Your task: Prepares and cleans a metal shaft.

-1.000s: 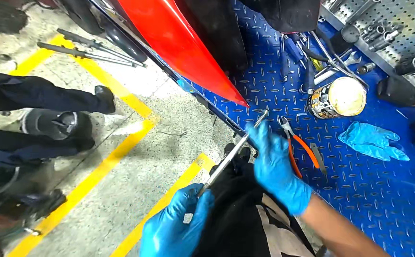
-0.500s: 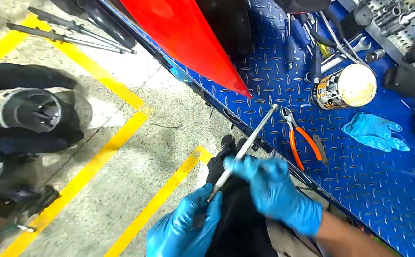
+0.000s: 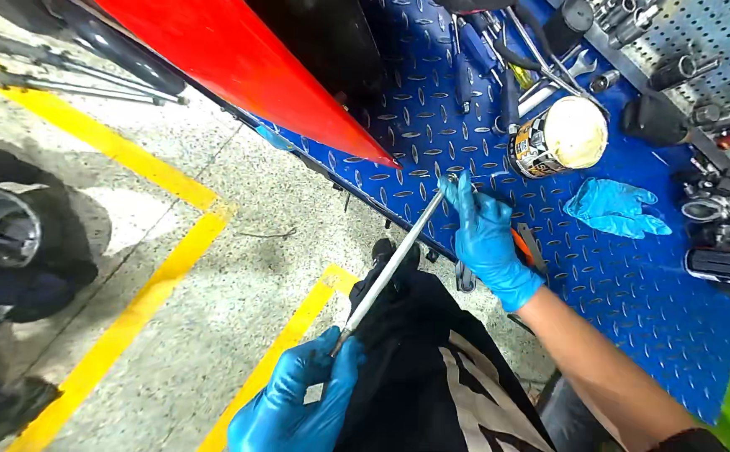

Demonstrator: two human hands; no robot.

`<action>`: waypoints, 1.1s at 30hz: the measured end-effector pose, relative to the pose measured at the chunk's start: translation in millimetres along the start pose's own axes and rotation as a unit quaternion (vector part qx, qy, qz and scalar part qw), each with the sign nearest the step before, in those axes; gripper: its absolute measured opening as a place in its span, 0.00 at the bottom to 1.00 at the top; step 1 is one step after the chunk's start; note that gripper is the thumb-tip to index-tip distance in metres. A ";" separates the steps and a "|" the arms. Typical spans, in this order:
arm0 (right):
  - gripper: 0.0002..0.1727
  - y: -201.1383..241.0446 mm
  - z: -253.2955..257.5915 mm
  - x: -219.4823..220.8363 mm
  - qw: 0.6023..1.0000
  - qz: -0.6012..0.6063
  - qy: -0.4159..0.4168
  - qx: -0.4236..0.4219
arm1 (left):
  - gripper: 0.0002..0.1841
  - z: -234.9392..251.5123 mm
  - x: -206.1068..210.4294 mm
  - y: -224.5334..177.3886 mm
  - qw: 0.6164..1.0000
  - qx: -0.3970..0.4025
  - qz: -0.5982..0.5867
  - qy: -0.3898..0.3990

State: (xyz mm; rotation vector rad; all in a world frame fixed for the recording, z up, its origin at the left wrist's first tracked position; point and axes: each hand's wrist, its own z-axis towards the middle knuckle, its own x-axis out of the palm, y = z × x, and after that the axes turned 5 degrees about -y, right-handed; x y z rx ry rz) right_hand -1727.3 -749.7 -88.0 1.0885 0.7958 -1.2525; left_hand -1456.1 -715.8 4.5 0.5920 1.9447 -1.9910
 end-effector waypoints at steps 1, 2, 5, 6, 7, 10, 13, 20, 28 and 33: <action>0.44 2.2 2.3 -1.1 1.000 0.000 0.004 0.018 | 0.06 0.7 0.3 -2.0 1.000 -0.011 -0.016 0.005; 0.45 13.7 -1.9 -8.6 0.999 0.023 0.011 0.021 | 0.05 2.5 0.8 -3.7 0.999 -0.027 -0.040 0.010; 0.34 39.1 -25.1 -18.2 0.995 0.093 -0.009 -0.024 | 0.02 7.7 1.3 -2.1 0.988 -0.069 -0.133 0.026; 0.32 31.6 -21.3 -15.3 0.996 0.078 -0.009 -0.034 | 0.02 9.0 0.6 -1.7 0.985 -0.080 -0.151 0.029; 0.34 18.4 -11.2 -13.5 0.998 0.047 -0.004 -0.030 | 0.02 10.1 -0.9 -2.7 0.982 -0.093 -0.161 0.035; 0.39 -21.4 22.1 -34.7 0.999 -0.007 -0.034 0.027 | 0.04 19.1 -8.8 -14.9 0.974 -0.167 -0.139 0.066; 0.45 -67.5 37.4 -78.6 0.993 -0.003 -0.077 0.086 | 0.11 20.1 -14.9 12.2 0.959 -0.227 -0.136 0.098; 0.50 -108.8 46.4 -94.6 0.978 -0.041 -0.027 0.201 | 0.10 31.3 -17.6 15.2 0.931 -0.291 -0.169 0.143; 0.50 -115.8 51.9 -89.0 0.960 0.145 -0.022 0.240 | 0.04 30.1 -19.8 11.8 0.936 -0.264 -0.165 0.164; 0.48 -104.0 55.2 -105.4 0.894 0.327 -0.109 0.285 | 0.06 29.8 -22.7 10.1 0.938 -0.255 -0.152 0.177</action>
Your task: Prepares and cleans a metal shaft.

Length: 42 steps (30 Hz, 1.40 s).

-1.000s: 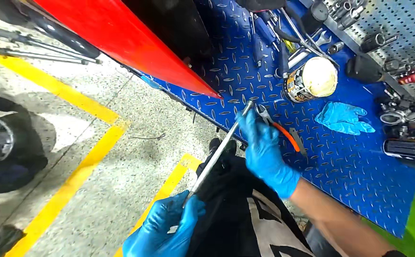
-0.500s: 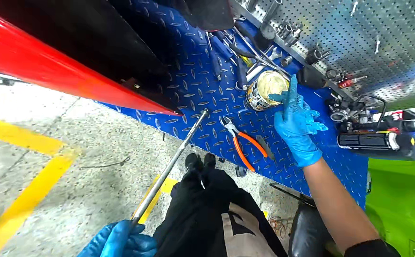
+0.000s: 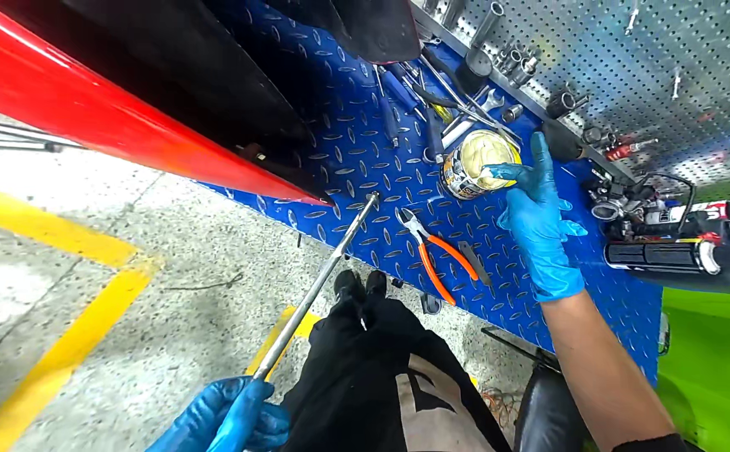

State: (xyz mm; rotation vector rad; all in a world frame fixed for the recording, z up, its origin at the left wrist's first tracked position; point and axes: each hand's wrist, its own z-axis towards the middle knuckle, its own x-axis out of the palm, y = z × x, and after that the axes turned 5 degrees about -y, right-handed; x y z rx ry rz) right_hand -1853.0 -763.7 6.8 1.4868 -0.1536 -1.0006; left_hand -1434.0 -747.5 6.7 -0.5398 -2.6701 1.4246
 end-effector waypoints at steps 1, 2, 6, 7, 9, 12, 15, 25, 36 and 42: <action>0.48 6.4 -5.1 0.6 1.000 0.020 -0.004 -0.021 | 0.08 -2.2 3.0 -7.8 1.000 0.009 0.010 0.002; 0.48 13.5 -13.2 2.7 0.998 0.022 0.007 -0.052 | 0.09 -5.9 5.7 -14.1 1.000 0.016 0.011 -0.005; 0.52 36.9 -76.1 45.5 0.979 0.027 0.133 -0.154 | 0.11 -17.1 10.9 -20.4 0.998 0.026 0.002 -0.049; 0.53 36.0 -92.7 60.4 0.971 0.015 0.157 -0.179 | 0.12 -17.6 11.3 -18.8 0.998 0.030 0.006 -0.052; 0.49 27.9 -119.0 90.2 0.954 -0.025 0.168 -0.249 | 0.12 -18.6 12.4 -17.1 0.998 0.036 0.013 -0.058; 0.34 -1.0 -124.6 117.8 0.910 -0.134 0.142 -0.365 | 0.12 -20.7 13.7 -17.2 0.997 0.040 0.013 -0.070; 0.32 -25.5 -95.2 120.5 0.891 -0.225 0.098 -0.382 | 0.12 -20.7 13.4 -16.9 0.995 0.050 0.013 -0.084; 0.24 40.0 -172.2 114.6 0.893 -0.075 0.264 -0.357 | 0.10 -17.7 16.4 -4.7 0.979 0.148 0.065 -0.120; 0.22 27.9 -168.1 114.3 0.897 -0.134 0.243 -0.343 | 0.11 -25.7 25.0 -10.8 0.965 0.156 0.172 -0.124; 0.44 4.3 -113.9 117.9 0.917 -0.243 0.179 -0.261 | 0.11 -20.6 20.1 -15.4 0.958 0.179 0.180 -0.132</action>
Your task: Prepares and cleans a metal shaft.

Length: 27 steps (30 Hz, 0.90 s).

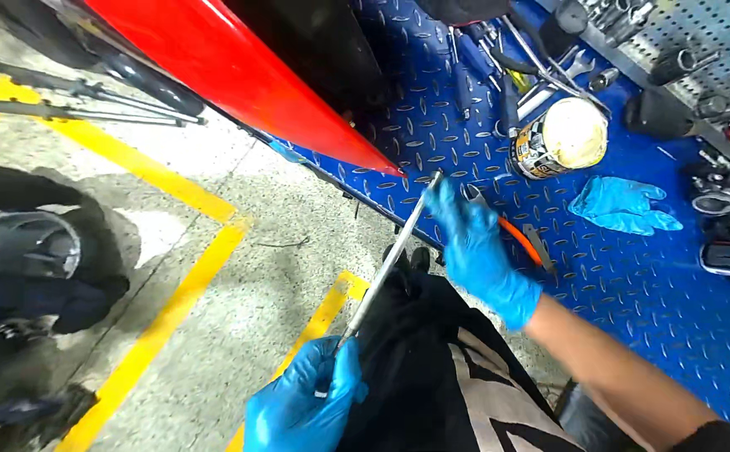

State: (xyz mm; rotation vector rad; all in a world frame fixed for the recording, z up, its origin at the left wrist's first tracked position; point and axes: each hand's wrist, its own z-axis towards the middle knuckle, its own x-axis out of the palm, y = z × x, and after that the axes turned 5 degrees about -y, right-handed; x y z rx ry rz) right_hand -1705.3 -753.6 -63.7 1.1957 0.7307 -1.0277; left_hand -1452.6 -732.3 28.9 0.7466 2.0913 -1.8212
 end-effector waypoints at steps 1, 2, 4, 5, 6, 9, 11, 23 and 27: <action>0.41 21.1 -14.7 -5.2 0.999 0.044 -0.003 -0.018 | 0.11 1.7 -1.5 -0.2 1.000 0.001 0.007 0.001; 0.35 39.8 -28.2 -10.3 0.995 0.083 -0.006 -0.046 | 0.12 3.1 -2.7 0.5 1.000 0.006 0.018 0.002; 0.25 48.3 -35.9 -14.5 0.990 0.106 0.002 -0.096 | 0.12 4.4 -4.7 3.8 0.999 0.027 0.040 -0.001; 0.25 35.2 -29.9 -10.9 0.992 0.083 0.006 -0.097 | 0.12 4.8 -5.8 6.3 0.998 0.041 0.052 -0.003; 0.29 14.4 -16.7 -5.0 0.995 0.057 0.001 -0.085 | 0.12 5.1 -6.5 9.2 0.996 0.055 0.064 -0.007; 0.42 -33.1 21.4 10.7 0.999 -0.030 -0.008 -0.011 | 0.13 3.7 -7.3 12.1 0.988 0.106 0.115 -0.013; 0.47 -11.0 11.8 -1.0 1.000 0.004 0.012 -0.006 | 0.13 4.2 -7.7 9.7 0.980 0.137 0.144 -0.018; 0.34 66.9 -34.1 -19.9 0.987 0.136 0.035 -0.085 | 0.12 4.1 -9.7 6.5 0.997 0.041 0.059 0.012; 0.29 38.2 -24.3 -1.5 0.989 0.085 0.017 -0.117 | 0.10 1.9 -9.2 7.2 0.998 -0.038 -0.038 0.029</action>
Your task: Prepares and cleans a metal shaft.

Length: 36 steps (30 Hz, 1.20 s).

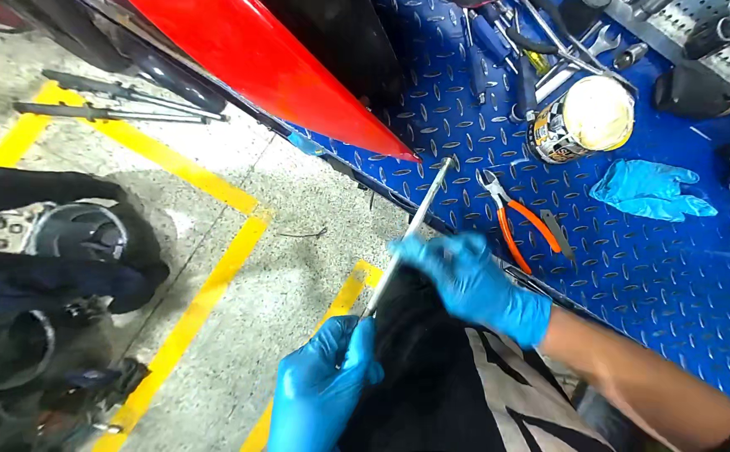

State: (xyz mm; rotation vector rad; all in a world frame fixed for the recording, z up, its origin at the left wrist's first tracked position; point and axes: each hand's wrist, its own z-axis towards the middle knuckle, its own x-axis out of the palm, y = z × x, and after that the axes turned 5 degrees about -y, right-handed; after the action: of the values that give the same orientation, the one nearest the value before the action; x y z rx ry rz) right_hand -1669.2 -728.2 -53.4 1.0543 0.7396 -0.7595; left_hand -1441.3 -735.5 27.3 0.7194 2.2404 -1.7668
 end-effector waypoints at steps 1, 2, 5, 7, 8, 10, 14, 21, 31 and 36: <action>0.34 -27.5 10.3 5.9 0.998 -0.042 -0.019 0.032 | 0.10 0.8 -0.4 -1.1 1.000 -0.016 -0.024 0.004; 0.40 -50.3 19.9 10.5 0.994 -0.082 -0.033 0.068 | 0.10 1.2 -0.2 -2.8 0.999 -0.028 -0.041 0.009; 0.47 -37.4 24.2 8.2 0.990 -0.075 -0.028 0.112 | 0.14 0.8 0.8 -8.5 0.995 -0.053 -0.081 0.028; 0.38 19.0 4.4 -3.9 0.998 0.019 -0.005 0.058 | 0.15 0.7 0.0 -12.8 0.990 -0.086 -0.107 0.045; 0.30 41.5 -4.5 -8.5 0.998 0.063 0.004 0.022 | 0.16 0.7 0.3 -14.1 0.987 -0.097 -0.117 0.048; 0.25 48.7 -11.0 -7.7 0.996 0.087 0.005 -0.037 | 0.18 -0.5 0.4 -14.8 0.979 -0.126 -0.150 0.054; 0.35 -48.4 23.7 15.6 0.997 -0.064 -0.035 0.015 | 0.23 0.9 1.2 -10.5 0.961 -0.188 -0.196 0.061; 0.31 32.7 -0.3 -3.7 0.999 0.039 0.007 0.002 | 0.26 1.4 1.8 -11.6 0.944 -0.229 -0.225 0.070; 0.42 -85.0 50.3 21.3 0.977 -0.203 -0.024 0.065 | 0.24 2.4 1.9 3.5 0.940 -0.224 -0.256 0.018; 0.46 -76.5 50.6 22.5 0.981 -0.171 -0.014 0.091 | 0.13 -0.6 2.4 13.5 0.978 -0.121 -0.169 -0.036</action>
State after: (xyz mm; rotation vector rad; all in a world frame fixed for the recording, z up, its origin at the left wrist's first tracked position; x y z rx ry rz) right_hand -1712.4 -802.7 -92.1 1.0912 0.8511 -1.1511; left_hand -1436.7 -732.0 14.8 0.2337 2.5854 -1.5747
